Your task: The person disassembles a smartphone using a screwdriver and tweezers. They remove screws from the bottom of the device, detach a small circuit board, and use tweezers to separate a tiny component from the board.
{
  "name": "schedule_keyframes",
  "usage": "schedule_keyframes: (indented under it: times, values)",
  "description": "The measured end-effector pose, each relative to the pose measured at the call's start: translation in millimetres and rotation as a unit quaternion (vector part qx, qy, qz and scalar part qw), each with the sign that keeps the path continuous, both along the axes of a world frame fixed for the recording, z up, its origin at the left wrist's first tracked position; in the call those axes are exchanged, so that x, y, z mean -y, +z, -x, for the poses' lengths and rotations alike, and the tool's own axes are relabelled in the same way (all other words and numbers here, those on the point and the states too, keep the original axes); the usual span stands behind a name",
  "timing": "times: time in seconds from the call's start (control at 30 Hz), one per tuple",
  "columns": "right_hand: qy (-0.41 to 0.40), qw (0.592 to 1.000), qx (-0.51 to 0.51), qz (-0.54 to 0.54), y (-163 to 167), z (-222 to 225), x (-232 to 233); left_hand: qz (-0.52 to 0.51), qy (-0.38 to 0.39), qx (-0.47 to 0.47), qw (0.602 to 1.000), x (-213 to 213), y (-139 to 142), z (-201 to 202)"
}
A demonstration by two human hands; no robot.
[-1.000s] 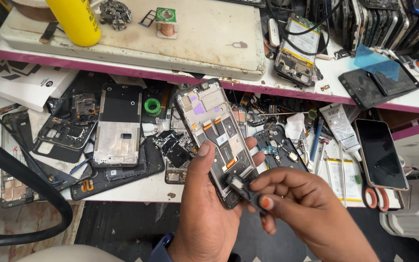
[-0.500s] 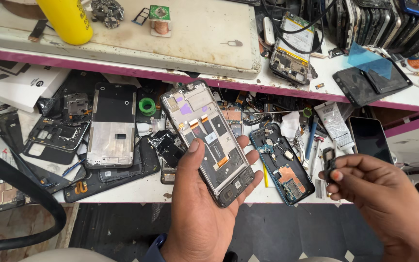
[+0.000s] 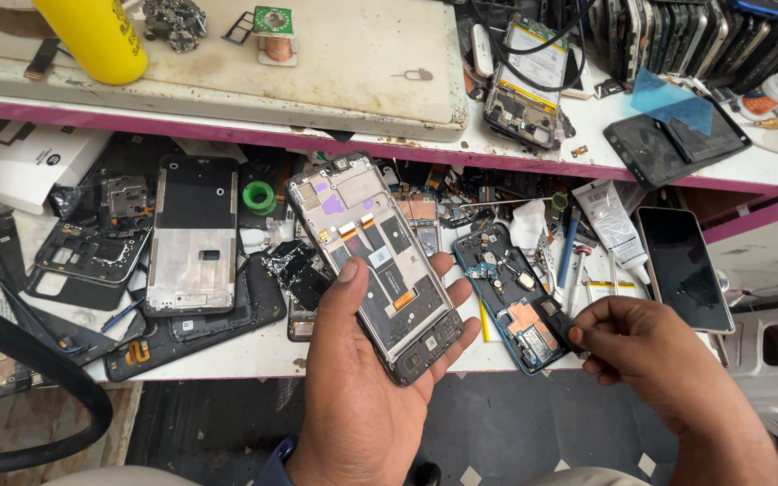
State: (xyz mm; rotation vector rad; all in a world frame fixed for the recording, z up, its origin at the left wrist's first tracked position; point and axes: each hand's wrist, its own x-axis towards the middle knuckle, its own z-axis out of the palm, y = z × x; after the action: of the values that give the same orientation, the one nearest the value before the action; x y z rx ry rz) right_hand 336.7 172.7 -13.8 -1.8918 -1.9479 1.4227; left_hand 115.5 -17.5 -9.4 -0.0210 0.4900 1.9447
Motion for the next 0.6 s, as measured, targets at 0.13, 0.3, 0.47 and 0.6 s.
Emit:
schedule_keyframes:
  times: [0.13, 0.3, 0.47, 0.6]
  values:
    - [0.027, 0.997, 0.063, -0.044, 3.5, 11.8, 8.4, -0.01, -0.006, 0.007, 1.0, 0.2, 1.5, 0.1]
    - [0.032, 0.976, 0.187, -0.106, 20.5, 26.9, 16.6, -0.01, -0.014, 0.009, 1.0, -0.1, 3.2, 0.5]
    - [0.045, 0.988, -0.011, -0.146, 35.3, 42.5, 36.9, 0.0, -0.017, -0.001, 1.0, -0.2, 4.0, 2.0]
    - [0.076, 0.976, -0.199, -0.046, 36.8, 56.0, 61.9, 0.003, -0.008, -0.02, 1.0, 1.2, 4.8, 2.2]
